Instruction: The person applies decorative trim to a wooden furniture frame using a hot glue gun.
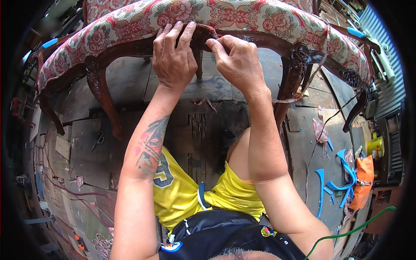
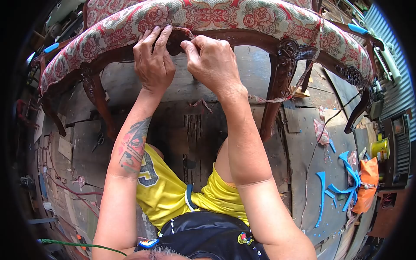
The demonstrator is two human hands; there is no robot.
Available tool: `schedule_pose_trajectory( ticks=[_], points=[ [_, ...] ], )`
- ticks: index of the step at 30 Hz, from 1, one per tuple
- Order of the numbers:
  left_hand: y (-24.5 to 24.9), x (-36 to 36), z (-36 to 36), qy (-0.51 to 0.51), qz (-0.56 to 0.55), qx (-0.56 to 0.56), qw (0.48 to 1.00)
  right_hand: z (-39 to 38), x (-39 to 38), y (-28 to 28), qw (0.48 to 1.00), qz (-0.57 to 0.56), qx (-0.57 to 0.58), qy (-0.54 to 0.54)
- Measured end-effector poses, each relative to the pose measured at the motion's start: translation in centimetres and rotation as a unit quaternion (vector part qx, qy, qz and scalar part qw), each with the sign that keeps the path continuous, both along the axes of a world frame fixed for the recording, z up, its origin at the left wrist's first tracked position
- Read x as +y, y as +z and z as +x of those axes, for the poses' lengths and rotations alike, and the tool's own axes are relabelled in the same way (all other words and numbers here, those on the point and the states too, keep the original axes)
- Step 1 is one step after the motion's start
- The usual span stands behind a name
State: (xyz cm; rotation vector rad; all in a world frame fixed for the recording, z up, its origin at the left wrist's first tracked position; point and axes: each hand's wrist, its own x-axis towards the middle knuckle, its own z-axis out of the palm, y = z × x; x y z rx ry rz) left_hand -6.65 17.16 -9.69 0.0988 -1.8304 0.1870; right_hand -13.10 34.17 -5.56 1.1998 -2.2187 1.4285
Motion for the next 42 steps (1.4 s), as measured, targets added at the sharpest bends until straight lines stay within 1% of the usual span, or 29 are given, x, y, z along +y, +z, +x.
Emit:
schedule_pose_trajectory(
  ticks=[1, 3, 5, 6, 10, 12, 13, 15, 16, 18, 19, 21, 22, 23, 25, 26, 27, 29, 31, 33, 34, 35, 37, 39, 41, 42],
  points=[
    [0.0, 0.0, 0.0, 0.002, 0.004, -0.002, 1.0, 0.1, -0.7, -0.3, 0.997, -0.064, 0.019, -0.037],
    [0.0, 0.0, -0.1, 0.004, 0.006, -0.006, 1.0, 0.5, -1.9, -0.8, 0.997, -0.067, 0.02, -0.037],
    [0.0, -0.1, -0.3, -0.007, -0.003, 0.021, 1.0, 0.8, -3.5, -1.5, 0.979, -0.089, 0.141, -0.119],
    [-0.1, -0.1, -0.3, -0.008, -0.005, 0.019, 1.0, 0.9, -4.1, -1.8, 0.973, -0.088, 0.161, -0.14],
    [-0.2, -0.4, -0.2, 0.004, -0.002, 0.005, 1.0, 0.7, -5.0, -2.2, 0.975, -0.107, 0.143, -0.135],
    [-0.1, -0.3, -0.1, 0.001, 0.005, 0.004, 1.0, 0.8, -4.4, -1.9, 0.987, -0.073, 0.114, -0.092],
    [-0.1, -0.3, -0.1, -0.004, 0.007, 0.006, 1.0, 0.9, -4.2, -1.7, 0.987, -0.073, 0.113, -0.092],
    [0.0, -0.2, 0.0, -0.011, 0.009, 0.007, 1.0, 1.0, -3.7, -1.4, 0.997, -0.036, 0.051, -0.043],
    [0.1, -0.2, 0.0, -0.007, 0.009, 0.003, 1.0, 0.8, -3.5, -1.6, 0.997, -0.035, 0.051, -0.044],
    [0.1, -0.1, 0.1, -0.005, 0.01, -0.001, 1.0, 0.1, -2.7, -2.2, 0.995, -0.009, 0.067, 0.074],
    [0.2, -0.1, 0.2, -0.007, 0.008, -0.002, 1.0, -0.2, -1.7, -1.7, 0.995, -0.008, 0.067, 0.073],
    [0.4, 0.1, 0.3, -0.01, 0.007, -0.001, 1.0, -0.7, 0.7, 0.1, 0.989, 0.059, -0.068, 0.114],
    [0.5, 0.2, 0.3, -0.01, 0.008, 0.002, 1.0, -1.0, 1.1, 0.4, 0.997, -0.02, -0.03, 0.062],
    [0.6, 0.4, 0.2, -0.01, 0.009, 0.005, 1.0, -1.0, 1.5, 1.0, 0.994, -0.075, -0.076, 0.016],
    [0.6, 0.5, 0.1, -0.012, 0.013, 0.012, 1.0, -1.8, 2.3, 1.6, 0.987, -0.118, -0.061, -0.094],
    [0.6, 0.5, 0.0, -0.015, 0.015, 0.019, 1.0, -2.0, 2.8, 1.6, 0.988, -0.092, -0.046, -0.115],
    [0.5, 0.6, -0.1, -0.017, 0.015, 0.018, 1.0, -1.8, 3.0, 1.4, 0.988, -0.091, -0.047, -0.117],
    [0.4, 0.6, -0.3, -0.003, 0.012, 0.025, 1.0, -1.4, 3.1, 0.9, 0.982, 0.005, -0.034, -0.188],
    [0.4, 0.6, -0.3, -0.002, 0.01, 0.027, 1.0, -1.6, 3.0, 0.7, 0.978, 0.02, -0.051, -0.204],
    [0.4, 0.5, -0.4, 0.0, 0.009, 0.03, 1.0, -1.5, 3.1, 1.2, 0.987, -0.035, -0.061, -0.144],
    [0.4, 0.5, -0.4, 0.003, 0.006, 0.03, 1.0, -1.6, 3.0, 1.0, 0.987, -0.034, -0.06, -0.145],
    [0.4, 0.4, -0.4, 0.006, 0.003, 0.03, 1.0, -1.9, 2.7, 0.5, 0.991, -0.025, 0.013, -0.135],
    [0.4, 0.5, -0.4, 0.007, 0.005, 0.029, 1.0, -2.3, 2.0, -0.7, 0.981, -0.007, 0.157, -0.112],
    [0.4, 0.6, -0.4, 0.006, 0.005, 0.028, 1.0, -2.3, 1.5, -1.3, 0.981, -0.019, 0.155, -0.111],
    [0.4, 0.6, -0.4, 0.006, 0.006, 0.03, 1.0, -2.4, 1.4, -1.1, 0.971, -0.021, 0.176, -0.161],
    [0.4, 0.6, -0.4, 0.006, 0.007, 0.031, 0.999, -2.4, 1.6, -0.9, 0.971, -0.021, 0.177, -0.161]
  ],
)
